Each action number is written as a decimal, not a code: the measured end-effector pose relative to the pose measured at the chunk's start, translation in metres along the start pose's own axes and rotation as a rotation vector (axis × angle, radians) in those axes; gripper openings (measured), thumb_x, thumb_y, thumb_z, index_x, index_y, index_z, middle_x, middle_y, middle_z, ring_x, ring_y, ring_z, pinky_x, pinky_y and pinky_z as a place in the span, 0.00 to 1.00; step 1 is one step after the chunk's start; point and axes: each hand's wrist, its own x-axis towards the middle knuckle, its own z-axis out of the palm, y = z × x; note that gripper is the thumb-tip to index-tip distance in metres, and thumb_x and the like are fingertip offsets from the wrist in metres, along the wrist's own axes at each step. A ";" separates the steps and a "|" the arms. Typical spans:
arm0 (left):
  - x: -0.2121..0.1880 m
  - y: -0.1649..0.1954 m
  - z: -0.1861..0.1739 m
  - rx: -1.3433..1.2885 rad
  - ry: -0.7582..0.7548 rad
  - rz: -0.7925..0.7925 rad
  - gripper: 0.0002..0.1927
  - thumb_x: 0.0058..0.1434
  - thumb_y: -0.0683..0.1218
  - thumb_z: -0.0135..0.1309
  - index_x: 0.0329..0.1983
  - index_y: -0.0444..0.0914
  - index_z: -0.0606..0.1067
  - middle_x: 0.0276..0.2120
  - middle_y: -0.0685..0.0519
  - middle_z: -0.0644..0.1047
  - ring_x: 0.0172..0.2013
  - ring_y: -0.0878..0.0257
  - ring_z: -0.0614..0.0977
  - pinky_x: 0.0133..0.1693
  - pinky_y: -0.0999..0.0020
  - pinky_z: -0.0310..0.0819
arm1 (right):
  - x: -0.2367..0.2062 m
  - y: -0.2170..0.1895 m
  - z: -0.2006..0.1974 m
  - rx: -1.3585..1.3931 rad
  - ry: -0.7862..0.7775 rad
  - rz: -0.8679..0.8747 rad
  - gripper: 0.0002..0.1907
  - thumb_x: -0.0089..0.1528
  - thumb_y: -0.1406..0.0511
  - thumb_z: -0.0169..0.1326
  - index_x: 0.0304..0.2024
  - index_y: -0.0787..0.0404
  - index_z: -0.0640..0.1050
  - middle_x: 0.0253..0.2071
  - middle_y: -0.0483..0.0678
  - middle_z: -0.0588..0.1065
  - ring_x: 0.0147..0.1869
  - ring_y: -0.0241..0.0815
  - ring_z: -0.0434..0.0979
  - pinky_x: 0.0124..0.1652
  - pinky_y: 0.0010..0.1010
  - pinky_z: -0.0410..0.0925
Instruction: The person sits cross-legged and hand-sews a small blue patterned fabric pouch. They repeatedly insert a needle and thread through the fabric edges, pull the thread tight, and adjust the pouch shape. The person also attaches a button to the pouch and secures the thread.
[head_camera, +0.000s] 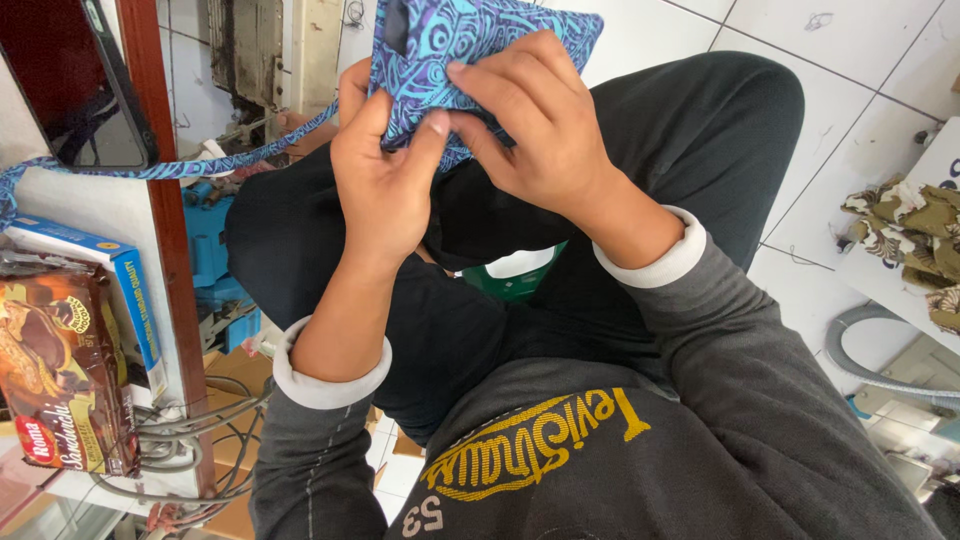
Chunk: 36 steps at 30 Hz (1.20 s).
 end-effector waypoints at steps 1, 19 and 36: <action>0.000 0.000 0.001 -0.050 -0.005 0.003 0.10 0.70 0.39 0.58 0.51 0.29 0.77 0.56 0.56 0.68 0.50 0.72 0.74 0.51 0.77 0.73 | 0.000 0.001 0.001 -0.021 0.000 -0.023 0.20 0.60 0.73 0.70 0.53 0.68 0.78 0.45 0.51 0.75 0.48 0.49 0.73 0.45 0.36 0.69; -0.002 -0.021 0.035 -0.516 0.267 0.011 0.06 0.75 0.40 0.56 0.46 0.30 0.76 0.50 0.58 0.69 0.46 0.70 0.77 0.42 0.73 0.79 | -0.005 0.000 0.024 -0.022 0.195 0.108 0.13 0.60 0.73 0.71 0.42 0.65 0.78 0.38 0.50 0.75 0.44 0.48 0.73 0.41 0.34 0.68; -0.008 -0.030 0.039 -0.358 0.282 -0.060 0.07 0.74 0.42 0.57 0.49 0.33 0.73 0.42 0.57 0.73 0.39 0.72 0.72 0.37 0.75 0.69 | 0.013 0.010 -0.002 -0.120 0.074 -0.188 0.09 0.52 0.71 0.64 0.34 0.65 0.79 0.34 0.49 0.75 0.38 0.51 0.70 0.40 0.43 0.65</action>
